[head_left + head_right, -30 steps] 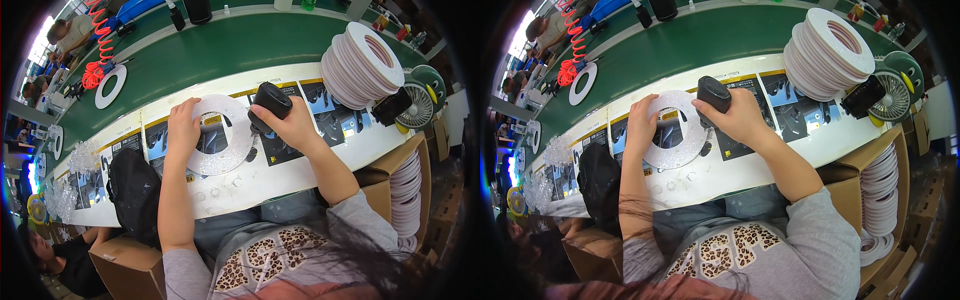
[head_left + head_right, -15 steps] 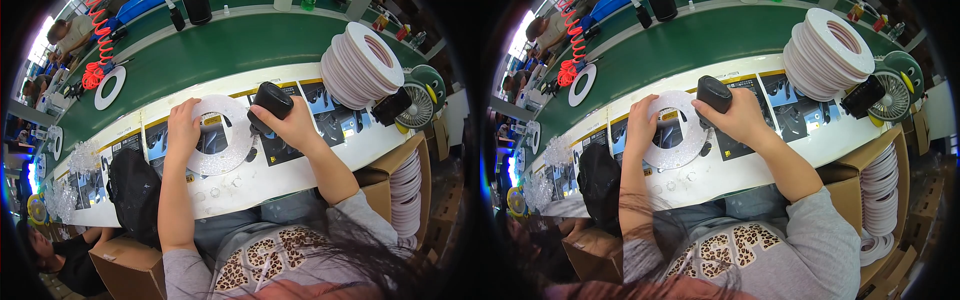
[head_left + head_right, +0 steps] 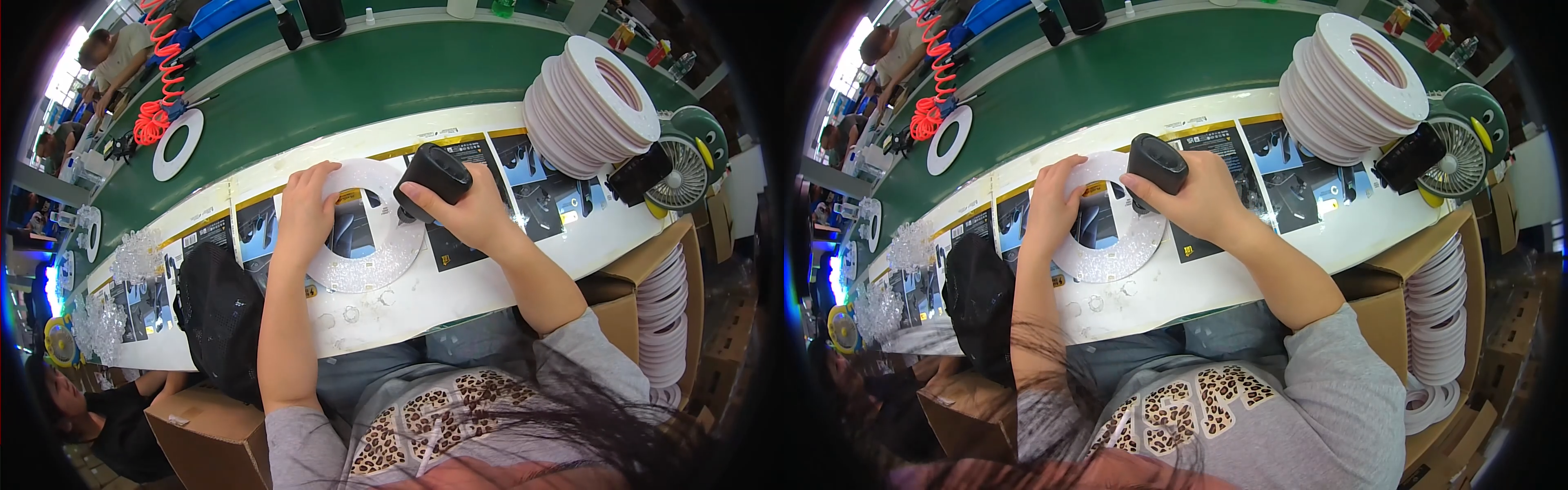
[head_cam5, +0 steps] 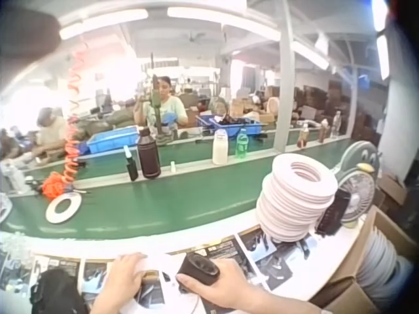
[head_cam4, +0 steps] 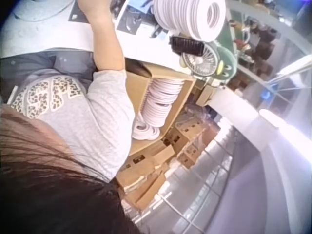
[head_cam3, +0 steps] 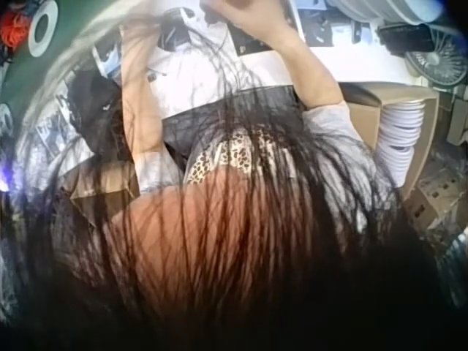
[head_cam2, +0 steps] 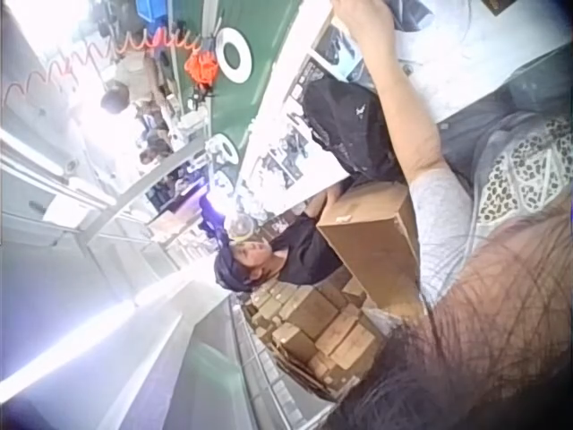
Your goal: Applying sealant or adhesive to circular lighting fixture components on an assembly line.
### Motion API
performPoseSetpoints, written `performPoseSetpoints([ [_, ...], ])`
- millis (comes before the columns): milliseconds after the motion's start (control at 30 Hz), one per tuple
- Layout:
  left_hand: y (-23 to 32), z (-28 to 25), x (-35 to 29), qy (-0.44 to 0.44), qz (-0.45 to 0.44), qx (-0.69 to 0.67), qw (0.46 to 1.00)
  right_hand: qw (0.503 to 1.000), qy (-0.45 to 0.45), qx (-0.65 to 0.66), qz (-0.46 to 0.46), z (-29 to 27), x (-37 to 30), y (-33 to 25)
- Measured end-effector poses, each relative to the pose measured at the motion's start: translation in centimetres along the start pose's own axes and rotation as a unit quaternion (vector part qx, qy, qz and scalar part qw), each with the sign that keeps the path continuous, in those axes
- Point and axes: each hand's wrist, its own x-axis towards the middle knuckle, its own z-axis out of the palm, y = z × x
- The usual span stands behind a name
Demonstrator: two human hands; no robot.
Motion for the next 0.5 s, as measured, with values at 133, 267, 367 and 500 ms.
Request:
performPoseSetpoints([
  [133, 0.07, -0.07, -0.01, -0.002, -0.003, -0.004, 1.0, 1.0, -0.009, -0.01, -0.013, 0.1, 0.02, 0.21],
  [267, 0.1, -0.05, 0.01, 0.0, -0.003, -0.002, 1.0, 1.0, -0.009, 0.002, -0.017, 0.14, 0.02, 0.24],
  [367, 0.14, -0.11, -0.04, 0.001, -0.002, -0.003, 1.0, 1.0, -0.011, 0.007, -0.016, 0.24, 0.03, 0.32],
  [500, 0.18, -0.12, -0.02, 0.001, -0.001, -0.003, 1.0, 1.0, -0.015, 0.001, -0.005, 0.17, 0.01, 0.18],
])
